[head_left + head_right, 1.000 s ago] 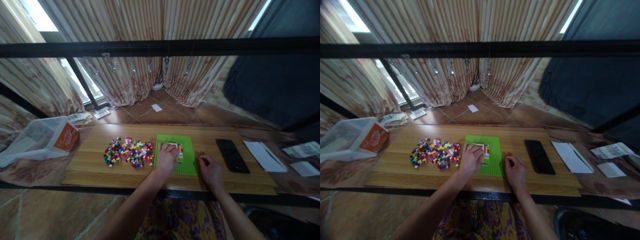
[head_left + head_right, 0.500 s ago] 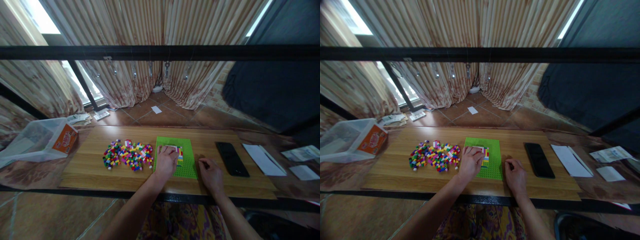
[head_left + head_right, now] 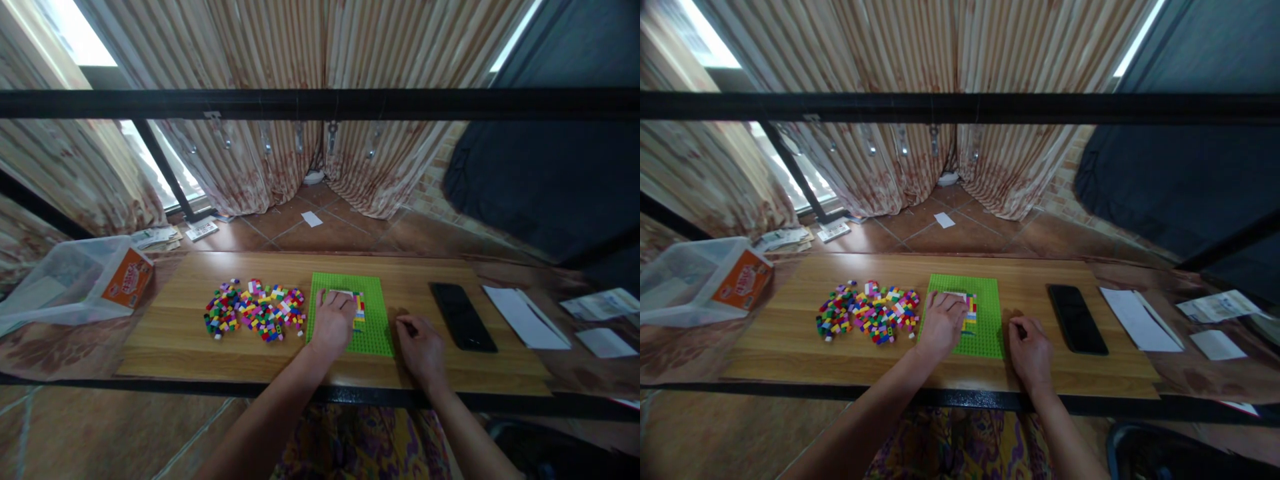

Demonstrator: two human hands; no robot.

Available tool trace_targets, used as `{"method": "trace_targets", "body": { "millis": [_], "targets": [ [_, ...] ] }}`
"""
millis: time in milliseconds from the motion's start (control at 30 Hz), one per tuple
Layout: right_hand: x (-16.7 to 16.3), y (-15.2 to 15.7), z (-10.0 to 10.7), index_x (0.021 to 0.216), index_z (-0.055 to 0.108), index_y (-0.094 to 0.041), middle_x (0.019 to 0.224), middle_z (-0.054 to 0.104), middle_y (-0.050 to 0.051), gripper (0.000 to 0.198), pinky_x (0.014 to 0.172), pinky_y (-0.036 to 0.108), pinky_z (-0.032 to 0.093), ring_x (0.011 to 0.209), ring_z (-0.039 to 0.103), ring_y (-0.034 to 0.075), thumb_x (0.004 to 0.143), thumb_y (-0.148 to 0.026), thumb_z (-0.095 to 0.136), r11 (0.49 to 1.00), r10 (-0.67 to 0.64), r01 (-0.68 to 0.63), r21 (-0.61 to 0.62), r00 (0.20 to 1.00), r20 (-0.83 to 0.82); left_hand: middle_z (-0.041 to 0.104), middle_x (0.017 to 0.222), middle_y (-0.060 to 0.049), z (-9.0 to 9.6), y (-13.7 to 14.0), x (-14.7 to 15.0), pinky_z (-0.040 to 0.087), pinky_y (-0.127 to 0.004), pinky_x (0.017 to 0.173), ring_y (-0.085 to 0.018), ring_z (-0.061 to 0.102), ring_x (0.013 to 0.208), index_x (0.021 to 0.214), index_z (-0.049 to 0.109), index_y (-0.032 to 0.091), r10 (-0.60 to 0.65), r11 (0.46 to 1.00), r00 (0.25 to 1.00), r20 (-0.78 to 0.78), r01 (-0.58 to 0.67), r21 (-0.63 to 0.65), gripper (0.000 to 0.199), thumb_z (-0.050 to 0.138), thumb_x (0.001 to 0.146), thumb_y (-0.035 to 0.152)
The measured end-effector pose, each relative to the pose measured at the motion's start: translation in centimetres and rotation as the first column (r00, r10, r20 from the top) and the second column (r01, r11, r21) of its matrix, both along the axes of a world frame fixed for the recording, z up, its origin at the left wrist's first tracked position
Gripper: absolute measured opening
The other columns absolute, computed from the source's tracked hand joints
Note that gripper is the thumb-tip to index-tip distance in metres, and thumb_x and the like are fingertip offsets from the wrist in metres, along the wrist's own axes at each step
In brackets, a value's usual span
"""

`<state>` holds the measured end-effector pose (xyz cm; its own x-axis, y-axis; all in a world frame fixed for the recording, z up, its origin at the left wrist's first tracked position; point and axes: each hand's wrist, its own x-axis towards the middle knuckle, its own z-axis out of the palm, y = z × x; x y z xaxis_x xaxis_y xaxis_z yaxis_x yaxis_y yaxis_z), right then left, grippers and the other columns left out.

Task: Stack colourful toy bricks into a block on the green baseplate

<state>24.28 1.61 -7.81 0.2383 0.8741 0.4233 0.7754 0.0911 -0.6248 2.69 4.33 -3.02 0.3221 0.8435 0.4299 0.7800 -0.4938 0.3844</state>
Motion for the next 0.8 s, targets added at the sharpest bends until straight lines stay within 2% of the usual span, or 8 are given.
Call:
{"method": "trace_targets", "body": {
  "millis": [233, 467, 633, 800],
  "targets": [
    [-0.2, -0.1, 0.2, 0.081, 0.068, -0.020, 0.087, 0.071, 0.009, 0.029, 0.075, 0.036, 0.051, 0.079, 0.065, 0.023, 0.090, -0.042, 0.051, 1.000, -0.001, 0.001, -0.002, 1.000, -0.023, 0.071, 0.103, -0.007, 0.3, -0.2, 0.2, 0.029, -0.053, 0.107, -0.025, 0.057, 0.103, 0.092, 0.066, 0.022, 0.014, 1.000, 0.999, -0.036, -0.015, -0.017, 0.015, 0.055, 0.090, 0.012],
    [-0.1, -0.2, 0.1, 0.082, 0.068, -0.020, 0.087, 0.070, 0.009, 0.029, 0.075, 0.036, 0.050, 0.079, 0.065, 0.023, 0.090, -0.042, 0.051, 1.000, -0.001, 0.000, -0.022, 1.000, -0.021, 0.072, 0.102, -0.004, 0.1, 0.0, 0.4, 0.038, -0.047, 0.097, -0.024, 0.058, 0.099, 0.089, 0.066, 0.023, 0.111, 0.990, 0.980, 0.165, -0.094, -0.103, 0.005, 0.063, 0.087, 0.018],
    [-0.1, -0.2, 0.1, 0.082, 0.068, -0.020, 0.088, 0.071, 0.010, 0.030, 0.075, 0.036, 0.050, 0.082, 0.065, 0.024, 0.090, -0.044, 0.051, 1.000, 0.010, -0.010, -0.012, 1.000, -0.007, 0.072, 0.098, -0.004, -0.3, -0.1, 0.3, 0.041, -0.043, 0.091, -0.022, 0.058, 0.094, 0.090, 0.067, 0.022, 0.089, 0.996, 0.985, 0.150, -0.084, -0.039, 0.007, 0.061, 0.090, 0.019],
    [0.0, -0.2, 0.1, 0.082, 0.068, -0.021, 0.088, 0.071, 0.010, 0.031, 0.076, 0.037, 0.050, 0.082, 0.065, 0.024, 0.091, -0.044, 0.050, 1.000, -0.002, 0.002, -0.009, 1.000, 0.013, 0.072, 0.099, -0.005, -1.0, -0.2, -0.1, 0.047, -0.038, 0.085, -0.021, 0.060, 0.093, 0.085, 0.069, 0.022, 0.007, 1.000, 0.997, 0.079, -0.009, 0.023, 0.021, 0.052, 0.095, 0.017]
  ]
}}
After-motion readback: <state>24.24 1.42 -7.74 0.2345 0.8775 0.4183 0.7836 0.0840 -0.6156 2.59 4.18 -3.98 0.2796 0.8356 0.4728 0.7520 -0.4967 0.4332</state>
